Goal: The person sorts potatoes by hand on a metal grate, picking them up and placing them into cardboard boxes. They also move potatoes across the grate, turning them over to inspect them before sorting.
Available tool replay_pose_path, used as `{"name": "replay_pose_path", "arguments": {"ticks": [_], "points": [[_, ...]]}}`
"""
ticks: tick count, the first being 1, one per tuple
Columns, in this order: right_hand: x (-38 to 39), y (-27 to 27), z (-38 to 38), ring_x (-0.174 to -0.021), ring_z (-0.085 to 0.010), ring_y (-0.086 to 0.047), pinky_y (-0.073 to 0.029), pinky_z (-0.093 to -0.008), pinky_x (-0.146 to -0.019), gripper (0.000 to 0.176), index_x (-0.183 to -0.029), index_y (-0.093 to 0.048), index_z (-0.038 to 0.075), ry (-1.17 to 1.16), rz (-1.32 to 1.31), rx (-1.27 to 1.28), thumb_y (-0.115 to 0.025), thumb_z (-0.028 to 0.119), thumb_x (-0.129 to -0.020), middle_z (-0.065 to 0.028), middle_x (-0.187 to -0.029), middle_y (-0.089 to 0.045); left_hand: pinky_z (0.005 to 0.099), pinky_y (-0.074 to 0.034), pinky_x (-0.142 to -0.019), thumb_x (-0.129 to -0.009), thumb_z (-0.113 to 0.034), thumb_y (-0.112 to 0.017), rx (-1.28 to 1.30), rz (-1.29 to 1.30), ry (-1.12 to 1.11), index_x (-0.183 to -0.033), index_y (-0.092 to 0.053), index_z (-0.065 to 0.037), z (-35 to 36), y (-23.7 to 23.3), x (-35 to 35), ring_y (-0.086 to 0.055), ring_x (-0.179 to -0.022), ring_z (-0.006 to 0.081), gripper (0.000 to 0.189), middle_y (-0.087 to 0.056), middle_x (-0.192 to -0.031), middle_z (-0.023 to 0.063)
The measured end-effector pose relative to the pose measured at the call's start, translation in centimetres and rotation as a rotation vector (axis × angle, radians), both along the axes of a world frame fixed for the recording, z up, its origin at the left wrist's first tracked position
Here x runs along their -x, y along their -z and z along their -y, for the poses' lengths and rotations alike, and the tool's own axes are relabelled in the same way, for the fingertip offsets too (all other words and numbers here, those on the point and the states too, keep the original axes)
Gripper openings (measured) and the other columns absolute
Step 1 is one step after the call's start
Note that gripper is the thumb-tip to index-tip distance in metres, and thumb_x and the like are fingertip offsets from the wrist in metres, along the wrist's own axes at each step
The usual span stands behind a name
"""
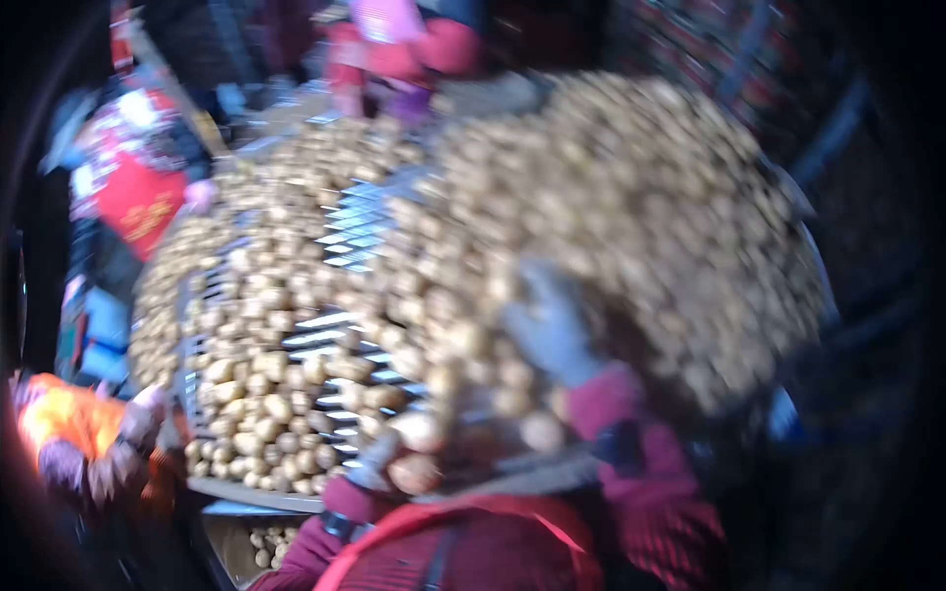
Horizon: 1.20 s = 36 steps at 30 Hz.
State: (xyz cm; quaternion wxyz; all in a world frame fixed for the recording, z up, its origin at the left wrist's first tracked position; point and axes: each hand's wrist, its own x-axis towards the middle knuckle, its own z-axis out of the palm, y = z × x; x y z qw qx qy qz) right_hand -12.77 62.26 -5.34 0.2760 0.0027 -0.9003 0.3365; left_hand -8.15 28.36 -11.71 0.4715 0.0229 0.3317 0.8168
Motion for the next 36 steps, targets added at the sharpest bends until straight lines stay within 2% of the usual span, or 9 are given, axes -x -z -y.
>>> {"name": "replay_pose_path", "arguments": {"ticks": [3,4,7,17,21,27,31,34,36], "points": [[3.3,4.0,-6.5,-0.130,-0.0397,-0.055,-0.044,-0.0458,-0.112,0.052,-0.141,-0.058,0.005,0.002,0.355,0.119,-0.069,0.018,-0.092,-0.0209,-0.140,-0.061,0.0385,-0.044,-0.111,-0.105,-0.047,-0.053,0.081,-0.120,-0.020,-0.155,-0.044,-0.005,-0.2,-3.9,0.1,-0.055,-0.134,0.0264,0.066,-0.056,-0.148,0.0124],[4.2,4.2,-7.0,-0.131,-0.0400,-0.054,-0.044,-0.0459,-0.112,0.054,-0.141,-0.058,0.008,0.033,0.281,-0.368,-0.070,0.020,-0.089,-0.0200,-0.141,-0.061,0.0412,-0.042,-0.113,-0.105,-0.046,-0.054,0.138,0.057,-0.029,-0.154,-0.045,-0.004,-0.6,-6.3,0.0,-0.054,-0.135,0.0284,0.064,-0.055,-0.149,0.0144],[4.6,3.4,-4.8,-0.123,-0.0397,-0.057,-0.047,-0.0487,-0.105,0.051,-0.137,-0.061,0.009,0.176,0.408,-0.354,-0.069,0.025,-0.088,-0.0201,-0.131,-0.063,0.0443,-0.042,-0.115,-0.104,-0.039,-0.058,-0.091,0.237,0.042,-0.151,-0.045,-0.004,-0.1,-9.6,0.2,-0.055,-0.134,0.0294,0.060,-0.056,-0.147,0.0166],[2.4,4.2,-4.3,-0.120,-0.0389,-0.062,-0.050,-0.0452,-0.103,0.051,-0.141,-0.057,0.004,0.232,0.458,-0.103,-0.069,0.026,-0.095,-0.0227,-0.134,-0.063,0.0426,-0.035,-0.119,-0.107,-0.038,-0.056,-0.080,0.056,0.023,-0.152,-0.046,-0.002,-0.9,-1.4,0.1,-0.049,-0.138,0.0272,0.058,-0.054,-0.149,0.0137],[1.1,4.7,-1.3,-0.118,-0.0267,-0.062,-0.051,-0.0383,-0.101,0.051,-0.140,-0.056,-0.002,-0.010,0.456,0.425,-0.069,0.023,-0.098,-0.0194,-0.133,-0.064,0.0432,-0.040,-0.116,-0.108,-0.037,-0.055,-0.122,-0.080,0.054,-0.149,-0.046,-0.002,-1.3,1.0,0.9,-0.053,-0.133,0.0266,0.055,-0.056,-0.144,0.0140],[0.1,1.7,7.0,-0.125,-0.0386,-0.060,-0.048,-0.0466,-0.106,0.056,-0.141,-0.055,0.003,-0.004,0.367,-0.056,-0.071,0.022,-0.092,-0.0234,-0.138,-0.060,0.0395,-0.036,-0.117,-0.110,-0.032,-0.051,-0.165,-0.067,0.124,-0.143,-0.055,-0.001,-1.3,0.4,1.0,-0.050,-0.133,0.0241,0.046,-0.056,-0.143,0.0103],[-0.3,4.2,7.9,-0.129,-0.0356,-0.056,-0.047,-0.0445,-0.109,0.060,-0.147,-0.051,0.004,-0.237,0.176,-0.016,-0.070,0.013,-0.091,-0.0229,-0.148,-0.052,0.0390,-0.037,-0.114,-0.109,-0.031,-0.052,0.102,-0.652,0.078,-0.137,-0.061,-0.002,-1.5,2.0,1.5,-0.050,-0.132,0.0224,0.042,-0.055,-0.142,0.0092],[-2.0,1.2,9.8,-0.128,-0.0301,-0.056,-0.047,-0.0398,-0.108,0.060,-0.149,-0.048,0.003,-0.241,0.462,0.459,-0.067,0.008,-0.093,-0.0205,-0.148,-0.051,0.0383,-0.040,-0.113,-0.109,-0.034,-0.052,0.085,-0.409,0.089,-0.138,-0.059,-0.001,-1.6,2.7,1.5,-0.053,-0.127,0.0203,0.045,-0.061,-0.134,0.0081],[-2.8,0.5,7.9,-0.130,-0.0289,-0.054,-0.048,-0.0390,-0.107,0.055,-0.148,-0.049,0.000,-0.174,0.312,0.114,-0.063,0.006,-0.095,-0.0197,-0.147,-0.052,0.0377,-0.041,-0.112,-0.109,-0.033,-0.052,-0.377,-0.196,0.130,-0.139,-0.059,-0.001,-1.9,2.4,1.3,-0.055,-0.126,0.0198,0.045,-0.063,-0.133,0.0078]]}}
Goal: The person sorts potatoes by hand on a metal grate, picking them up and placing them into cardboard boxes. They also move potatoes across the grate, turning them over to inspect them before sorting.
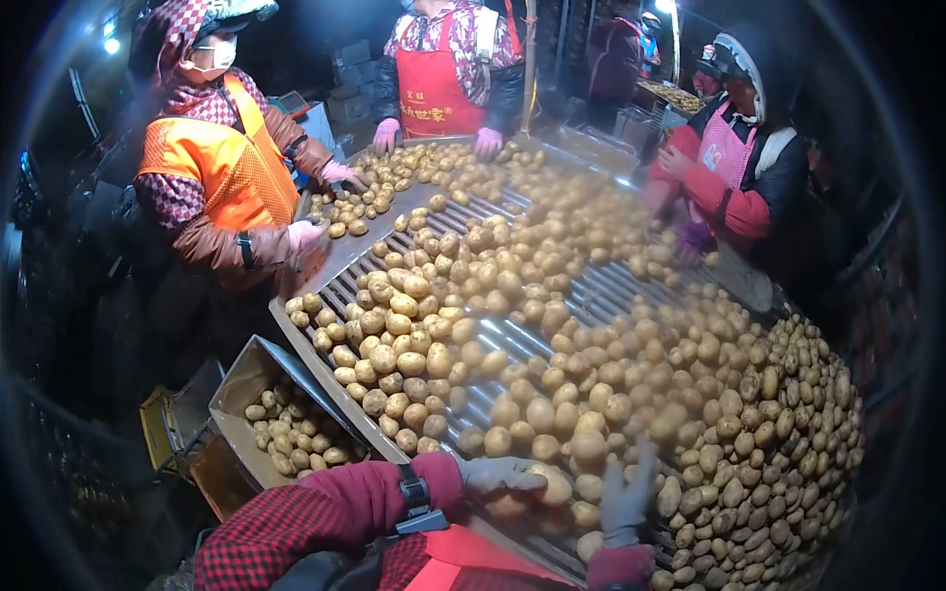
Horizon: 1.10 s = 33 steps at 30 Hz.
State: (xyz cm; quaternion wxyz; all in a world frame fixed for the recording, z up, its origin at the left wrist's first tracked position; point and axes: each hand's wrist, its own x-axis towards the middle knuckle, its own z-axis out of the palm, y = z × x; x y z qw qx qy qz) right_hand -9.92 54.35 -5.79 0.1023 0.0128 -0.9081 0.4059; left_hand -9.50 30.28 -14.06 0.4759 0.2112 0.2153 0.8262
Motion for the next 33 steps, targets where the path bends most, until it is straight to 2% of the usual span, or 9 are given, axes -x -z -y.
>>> {"name": "replay_pose_path", "arguments": {"ticks": [8,13,15,17,21,24,26,30,33], "points": [[-5.8,6.3,-13.1,-0.138,-0.0378,-0.050,-0.041,-0.0444,-0.116,0.049,-0.144,-0.054,0.000,0.249,-0.012,-0.553,-0.060,0.012,-0.097,-0.0221,-0.148,-0.054,0.0380,-0.043,-0.112,-0.107,-0.034,-0.058,0.431,-0.172,-0.199,-0.140,-0.060,-0.001,1.4,-1.9,-0.3,-0.057,-0.126,0.0203,0.047,-0.064,-0.138,0.0084],[-7.5,7.3,-15.0,-0.138,-0.0264,-0.051,-0.039,-0.0366,-0.117,0.049,-0.152,-0.047,0.002,0.389,-0.058,0.131,-0.057,0.018,-0.107,-0.0162,-0.151,-0.054,0.0419,-0.049,-0.110,-0.099,-0.043,-0.067,0.376,-0.016,-0.168,-0.146,-0.052,0.001,1.1,-3.3,-0.3,-0.062,-0.125,0.0270,0.066,-0.063,-0.137,0.0139],[-8.9,8.0,-18.9,-0.135,-0.0205,-0.051,-0.040,-0.0328,-0.113,0.046,-0.152,-0.048,0.004,0.606,-0.048,-0.022,-0.057,0.012,-0.107,-0.0131,-0.148,-0.055,0.0456,-0.046,-0.113,-0.097,-0.049,-0.067,0.322,0.089,-0.103,-0.151,-0.044,0.001,0.5,-4.1,-0.4,-0.058,-0.130,0.0295,0.077,-0.057,-0.143,0.0165],[-9.3,6.2,-18.9,-0.130,-0.0182,-0.053,-0.043,-0.0311,-0.110,0.046,-0.150,-0.050,0.004,0.677,-0.101,0.105,-0.058,0.009,-0.105,-0.0121,-0.145,-0.057,0.0325,-0.054,-0.085,-0.094,-0.054,-0.071,0.424,0.057,-0.159,-0.148,-0.049,0.001,0.2,-4.1,-0.3,-0.066,-0.103,0.0192,0.080,-0.066,-0.131,0.0105],[-8.4,3.7,-15.8,-0.121,-0.0156,-0.058,-0.048,-0.0300,-0.103,0.046,-0.148,-0.052,0.003,0.565,-0.119,0.202,-0.060,0.009,-0.103,-0.0105,-0.136,-0.063,0.0283,-0.051,-0.065,-0.095,-0.055,-0.069,0.522,0.039,-0.179,-0.150,-0.047,0.000,0.0,-4.7,-0.1,-0.063,-0.083,0.0135,0.081,-0.066,-0.124,0.0086],[-5.4,-1.7,-10.7,-0.115,-0.0169,-0.063,-0.052,-0.0320,-0.096,0.052,-0.148,-0.054,0.009,0.504,0.218,0.075,-0.068,0.017,-0.098,-0.0146,-0.125,-0.068,0.0287,-0.052,-0.067,-0.095,-0.054,-0.069,0.496,0.101,-0.146,-0.150,-0.047,-0.001,0.3,-3.6,-0.2,-0.063,-0.084,0.0142,0.080,-0.066,-0.123,0.0085],[-3.0,1.3,-10.7,-0.119,-0.0387,-0.063,-0.050,-0.0482,-0.102,0.058,-0.146,-0.054,0.015,0.394,0.163,-0.437,-0.068,0.035,-0.094,-0.0225,-0.124,-0.066,0.0287,-0.053,-0.069,-0.095,-0.054,-0.069,0.520,0.091,-0.124,-0.149,-0.048,-0.001,0.4,-3.7,-0.1,-0.064,-0.087,0.0147,0.079,-0.066,-0.123,0.0085],[1.7,2.0,-10.2,-0.117,-0.0447,-0.062,-0.050,-0.0513,-0.100,0.064,-0.145,-0.053,0.015,0.444,0.417,-0.430,-0.068,0.044,-0.090,-0.0250,-0.124,-0.065,0.0290,-0.054,-0.074,-0.095,-0.053,-0.069,0.551,0.109,-0.171,-0.148,-0.049,-0.001,0.3,-3.5,-0.2,-0.065,-0.093,0.0157,0.078,-0.066,-0.125,0.0086],[1.3,2.6,-10.8,-0.111,-0.0416,-0.066,-0.054,-0.0517,-0.092,0.068,-0.147,-0.052,0.013,0.403,0.435,-0.328,-0.069,0.047,-0.090,-0.0232,-0.127,-0.066,0.0365,-0.052,-0.097,-0.098,-0.047,-0.067,0.519,0.141,-0.136,-0.151,-0.047,-0.001,1.0,-3.2,0.0,-0.063,-0.116,0.0228,0.074,-0.062,-0.136,0.0126]]}}
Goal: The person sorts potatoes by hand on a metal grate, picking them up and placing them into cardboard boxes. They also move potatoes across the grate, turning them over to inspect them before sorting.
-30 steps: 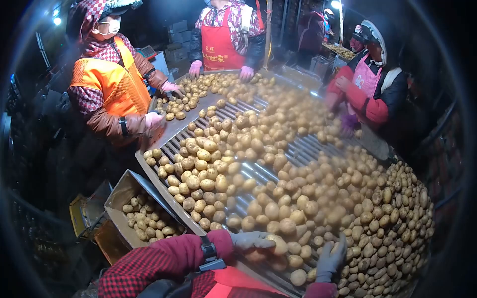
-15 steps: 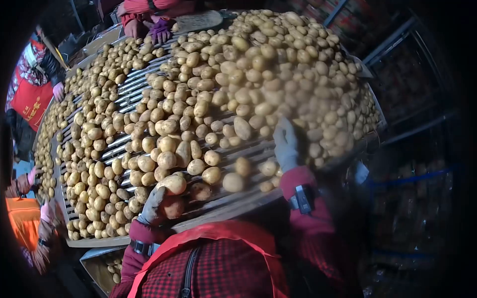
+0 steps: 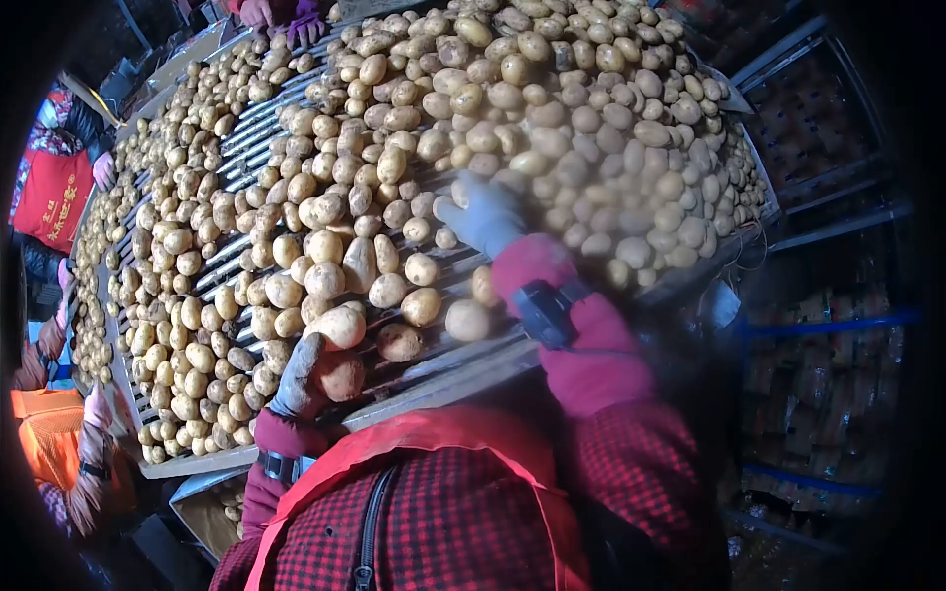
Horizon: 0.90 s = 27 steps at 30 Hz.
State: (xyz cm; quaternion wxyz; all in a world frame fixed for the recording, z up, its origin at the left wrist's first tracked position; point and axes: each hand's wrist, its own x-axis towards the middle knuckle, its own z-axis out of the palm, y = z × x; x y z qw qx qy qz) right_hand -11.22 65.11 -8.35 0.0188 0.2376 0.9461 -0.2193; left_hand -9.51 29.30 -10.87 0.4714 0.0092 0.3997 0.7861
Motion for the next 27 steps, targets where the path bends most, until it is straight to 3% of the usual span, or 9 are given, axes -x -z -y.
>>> {"name": "replay_pose_path", "arguments": {"ticks": [1,4,8,12,15,18,23,25,27], "points": [[-0.8,0.5,-0.2,-0.109,-0.0366,-0.068,-0.056,-0.0488,-0.088,0.064,-0.148,-0.053,0.013,-0.019,-0.041,0.015,-0.067,0.044,-0.094,-0.0204,-0.127,-0.067,0.0387,-0.051,-0.103,-0.098,-0.046,-0.067,-0.017,0.014,0.007,-0.152,-0.046,-0.001,0.1,0.0,0.1,-0.062,-0.122,0.0247,0.073,-0.061,-0.139,0.0138],[-3.2,0.1,-1.2,-0.109,-0.0237,-0.066,-0.057,-0.0377,-0.088,0.054,-0.148,-0.054,0.010,0.038,-0.140,0.899,-0.063,0.035,-0.100,-0.0117,-0.129,-0.066,0.0415,-0.049,-0.108,-0.099,-0.045,-0.065,-0.022,0.053,0.008,-0.151,-0.047,-0.001,0.3,0.6,0.0,-0.060,-0.127,0.0271,0.070,-0.060,-0.142,0.0150],[-7.8,-2.6,-1.1,-0.110,-0.0152,-0.061,-0.055,-0.0290,-0.086,0.055,-0.150,-0.049,0.004,0.213,-0.411,1.285,-0.061,0.029,-0.103,-0.0054,-0.133,-0.059,0.0477,-0.048,-0.111,-0.098,-0.048,-0.064,-0.119,0.113,0.019,-0.153,-0.042,0.000,-0.7,-1.8,-0.4,-0.057,-0.131,0.0344,0.076,-0.055,-0.147,0.0177],[-11.2,-4.2,-1.4,-0.107,-0.0178,-0.061,-0.053,-0.0309,-0.091,0.061,-0.150,-0.050,0.006,0.280,-0.089,1.052,-0.070,0.025,-0.095,-0.0057,-0.130,-0.061,0.0493,-0.045,-0.113,-0.095,-0.052,-0.066,-0.054,0.043,0.012,-0.153,-0.041,0.000,-0.8,-1.8,-0.2,-0.056,-0.133,0.0350,0.081,-0.053,-0.148,0.0193],[-10.2,-1.9,-5.1,-0.099,-0.0136,-0.062,-0.054,-0.0277,-0.083,0.059,-0.150,-0.052,0.008,0.169,-0.532,0.437,-0.072,0.023,-0.096,-0.0062,-0.119,-0.067,0.0492,-0.045,-0.113,-0.094,-0.053,-0.066,-0.039,0.010,0.012,-0.152,-0.042,0.000,-1.0,-1.9,-0.3,-0.055,-0.133,0.0347,0.083,-0.053,-0.147,0.0198],[-7.2,-6.2,-7.6,-0.104,-0.0158,-0.062,-0.054,-0.0293,-0.086,0.059,-0.147,-0.052,0.004,0.376,-0.663,0.345,-0.074,0.017,-0.094,-0.0072,-0.122,-0.066,0.0493,-0.047,-0.111,-0.093,-0.055,-0.068,-0.104,0.058,0.067,-0.152,-0.043,-0.001,-1.0,-2.8,0.0,-0.056,-0.132,0.0340,0.084,-0.055,-0.146,0.0203],[-4.4,-1.5,-13.8,-0.124,-0.0205,-0.057,-0.046,-0.0347,-0.108,0.056,-0.146,-0.053,0.004,0.158,-0.500,0.329,-0.072,0.019,-0.096,-0.0090,-0.132,-0.065,0.0413,-0.050,-0.106,-0.093,-0.055,-0.069,-0.018,-0.021,-0.002,-0.152,-0.045,-0.002,-0.5,-1.2,0.0,-0.061,-0.124,0.0249,0.083,-0.061,-0.140,0.0136],[-4.4,-0.5,-14.4,-0.116,-0.0167,-0.061,-0.051,-0.0312,-0.099,0.053,-0.144,-0.054,0.005,-0.010,-0.448,0.072,-0.072,0.019,-0.096,-0.0066,-0.129,-0.065,0.0380,-0.049,-0.106,-0.094,-0.053,-0.071,-0.071,-0.016,0.046,-0.154,-0.043,-0.002,0.0,0.2,0.4,-0.060,-0.125,0.0219,0.083,-0.061,-0.141,0.0111],[-4.4,-1.5,-13.0,-0.108,-0.0139,-0.062,-0.052,-0.0282,-0.092,0.051,-0.142,-0.054,0.005,-0.018,-0.268,0.175,-0.071,0.020,-0.097,-0.0055,-0.126,-0.064,0.0372,-0.050,-0.106,-0.094,-0.051,-0.071,-0.108,-0.041,0.040,-0.154,-0.043,-0.002,-0.3,0.1,0.6,-0.060,-0.126,0.0218,0.082,-0.061,-0.141,0.0107]]}}
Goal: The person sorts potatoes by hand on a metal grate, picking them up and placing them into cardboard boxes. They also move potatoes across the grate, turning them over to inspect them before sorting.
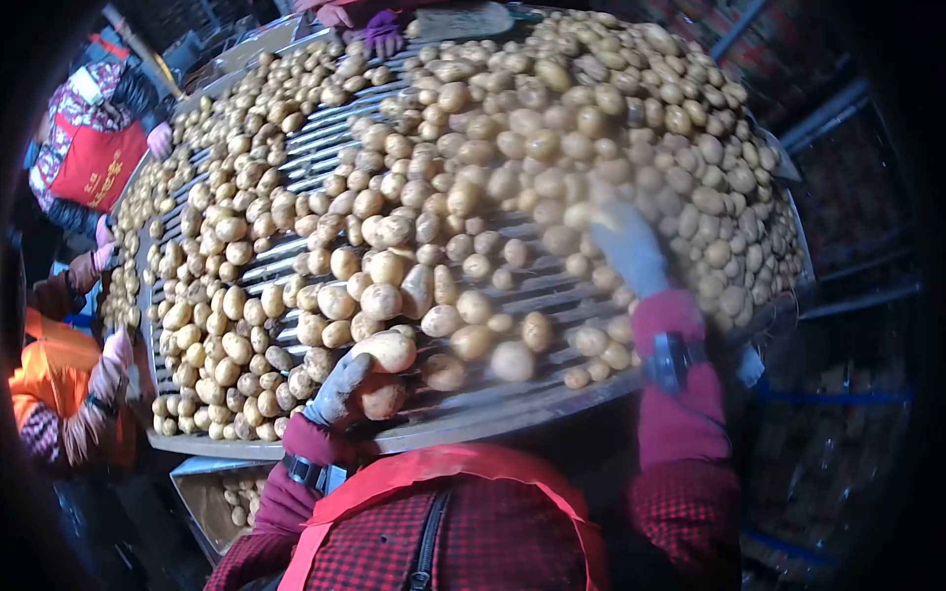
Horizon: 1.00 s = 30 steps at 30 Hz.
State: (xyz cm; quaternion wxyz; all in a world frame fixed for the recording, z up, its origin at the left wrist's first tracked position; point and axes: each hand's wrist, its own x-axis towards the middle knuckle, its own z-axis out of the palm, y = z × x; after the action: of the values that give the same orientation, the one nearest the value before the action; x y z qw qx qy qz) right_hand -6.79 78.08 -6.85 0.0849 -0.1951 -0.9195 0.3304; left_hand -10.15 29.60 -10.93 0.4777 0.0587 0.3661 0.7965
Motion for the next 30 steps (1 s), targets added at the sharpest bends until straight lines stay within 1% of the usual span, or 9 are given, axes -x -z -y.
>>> {"name": "replay_pose_path", "arguments": {"ticks": [4,5,11,15,21,25,28,29,30], "points": [[0.6,-1.8,2.7,-0.096,-0.0106,-0.062,-0.052,-0.0237,-0.081,0.049,-0.141,-0.056,0.006,-0.004,0.156,0.479,-0.071,0.023,-0.097,-0.0054,-0.122,-0.063,0.0386,-0.049,-0.104,-0.092,-0.057,-0.070,0.079,-0.078,0.020,-0.154,-0.044,-0.003,0.6,0.6,0.1,-0.059,-0.125,0.0226,0.087,-0.060,-0.142,0.0103],[0.1,-4.4,5.6,-0.104,-0.0140,-0.062,-0.052,-0.0260,-0.089,0.049,-0.139,-0.059,0.007,0.120,0.188,0.491,-0.073,0.027,-0.096,-0.0066,-0.124,-0.062,0.0363,-0.050,-0.102,-0.090,-0.056,-0.073,0.065,-0.055,0.003,-0.154,-0.044,-0.002,0.5,1.0,0.0,-0.060,-0.123,0.0211,0.088,-0.061,-0.140,0.0098],[-1.0,-0.9,6.5,-0.134,-0.0329,-0.053,-0.045,-0.0431,-0.110,0.043,-0.120,-0.072,0.010,-0.293,0.137,-0.317,-0.083,0.030,-0.083,-0.0187,-0.143,-0.056,0.0362,-0.050,-0.105,-0.094,-0.041,-0.075,-0.022,0.013,0.042,-0.154,-0.043,-0.001,0.6,0.6,0.3,-0.062,-0.124,0.0219,0.078,-0.063,-0.139,0.0108],[-1.9,-0.7,13.4,-0.128,-0.0365,-0.056,-0.048,-0.0452,-0.107,0.045,-0.113,-0.074,0.015,-0.237,0.082,-0.244,-0.089,0.033,-0.075,-0.0167,-0.143,-0.054,0.0359,-0.051,-0.104,-0.094,-0.042,-0.075,0.011,0.018,0.028,-0.152,-0.044,-0.001,0.6,0.2,0.4,-0.063,-0.123,0.0215,0.078,-0.064,-0.138,0.0107],[-1.4,1.8,12.6,-0.117,-0.0326,-0.062,-0.053,-0.0426,-0.099,0.045,-0.117,-0.072,0.009,-0.466,-0.103,-0.291,-0.087,0.031,-0.081,-0.0158,-0.132,-0.061,0.0368,-0.053,-0.101,-0.091,-0.047,-0.077,0.061,-0.015,-0.063,-0.150,-0.046,0.000,0.3,0.7,0.4,-0.065,-0.118,0.0227,0.082,-0.065,-0.135,0.0123],[-0.9,-0.9,12.0,-0.108,-0.0190,-0.064,-0.051,-0.0337,-0.101,0.049,-0.131,-0.061,-0.001,-0.125,0.113,0.824,-0.070,0.032,-0.096,-0.0076,-0.120,-0.066,0.0425,-0.050,-0.105,-0.091,-0.052,-0.072,-0.026,0.061,-0.232,-0.148,-0.048,0.001,-0.6,-1.9,0.1,-0.061,-0.125,0.0283,0.082,-0.061,-0.140,0.0157],[-1.2,-1.9,12.7,-0.112,-0.0202,-0.065,-0.051,-0.0338,-0.103,0.046,-0.138,-0.058,-0.001,-0.207,0.045,1.037,-0.064,0.028,-0.101,-0.0090,-0.126,-0.066,0.0445,-0.046,-0.109,-0.095,-0.060,-0.060,-0.075,-0.058,-0.334,-0.150,-0.047,0.000,-2.3,-4.4,0.9,-0.056,-0.130,0.0300,0.082,-0.057,-0.145,0.0163],[-1.7,-1.2,12.7,-0.121,-0.0214,-0.064,-0.050,-0.0343,-0.108,0.042,-0.143,-0.054,-0.001,-0.548,-0.157,0.377,-0.055,0.020,-0.107,-0.0121,-0.134,-0.065,0.0432,-0.049,-0.105,-0.099,-0.058,-0.056,-0.020,-0.128,-0.364,-0.152,-0.046,-0.002,-2.1,-3.0,1.9,-0.058,-0.129,0.0306,0.077,-0.055,-0.148,0.0151],[-1.8,0.6,12.7,-0.123,-0.0217,-0.063,-0.049,-0.0342,-0.109,0.041,-0.144,-0.053,-0.001,-0.548,-0.167,0.402,-0.053,0.014,-0.107,-0.0128,-0.135,-0.065,0.0422,-0.051,-0.103,-0.102,-0.055,-0.053,0.019,-0.192,-0.358,-0.152,-0.046,-0.003,-2.3,-3.8,3.4,-0.059,-0.127,0.0308,0.073,-0.055,-0.148,0.0146]]}}
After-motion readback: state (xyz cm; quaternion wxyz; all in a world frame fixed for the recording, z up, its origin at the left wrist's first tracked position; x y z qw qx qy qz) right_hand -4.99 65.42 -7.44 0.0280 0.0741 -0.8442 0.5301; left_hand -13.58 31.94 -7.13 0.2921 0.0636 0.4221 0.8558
